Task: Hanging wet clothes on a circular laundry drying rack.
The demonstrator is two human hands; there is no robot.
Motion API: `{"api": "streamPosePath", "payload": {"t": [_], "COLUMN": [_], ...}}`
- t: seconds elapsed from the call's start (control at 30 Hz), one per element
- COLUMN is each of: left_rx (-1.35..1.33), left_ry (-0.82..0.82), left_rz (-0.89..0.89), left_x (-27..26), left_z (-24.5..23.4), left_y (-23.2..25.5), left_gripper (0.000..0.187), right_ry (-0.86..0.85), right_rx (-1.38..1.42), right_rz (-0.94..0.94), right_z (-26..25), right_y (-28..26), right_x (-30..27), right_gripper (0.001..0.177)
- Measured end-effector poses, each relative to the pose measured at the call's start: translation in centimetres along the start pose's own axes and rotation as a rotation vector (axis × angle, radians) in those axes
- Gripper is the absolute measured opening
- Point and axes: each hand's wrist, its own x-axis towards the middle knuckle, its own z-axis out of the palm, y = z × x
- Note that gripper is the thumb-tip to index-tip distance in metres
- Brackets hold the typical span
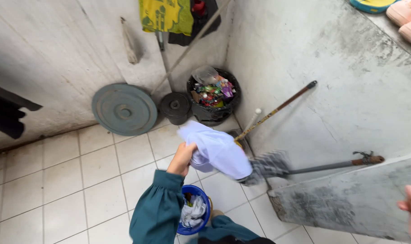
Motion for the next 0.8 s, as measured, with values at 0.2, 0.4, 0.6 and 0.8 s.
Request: {"api": "streamPosePath", "payload": {"t": [0.2, 0.4, 0.6, 0.8], "left_rx": [0.187, 0.904, 1.046, 1.057], "left_ry": [-0.138, -0.197, -0.415, -0.624], "left_rz": [0.116, 0.671, 0.824, 0.824], "left_x": [2.1, -3.9, -8.1, -10.9], "left_z": [9.2, 15.9, 12.6, 9.8], "left_y": [0.8, 3.0, -1.4, -4.1], "left_gripper": [0.021, 0.024, 0.024, 0.021], "right_ry": [0.044, -0.153, -0.584, -0.492], "right_rx": [0.217, 0.435, -0.033, 0.065], "right_rz": [0.055, 0.247, -0.223, -0.080], "right_z": [26.0, 43.7, 42.0, 45.6], "right_y": [-7.8, 4.2, 22.9, 23.0], "right_x": [-4.7, -5.2, -7.4, -13.2], "right_gripper": [0.009, 0.029, 0.049, 0.048]}}
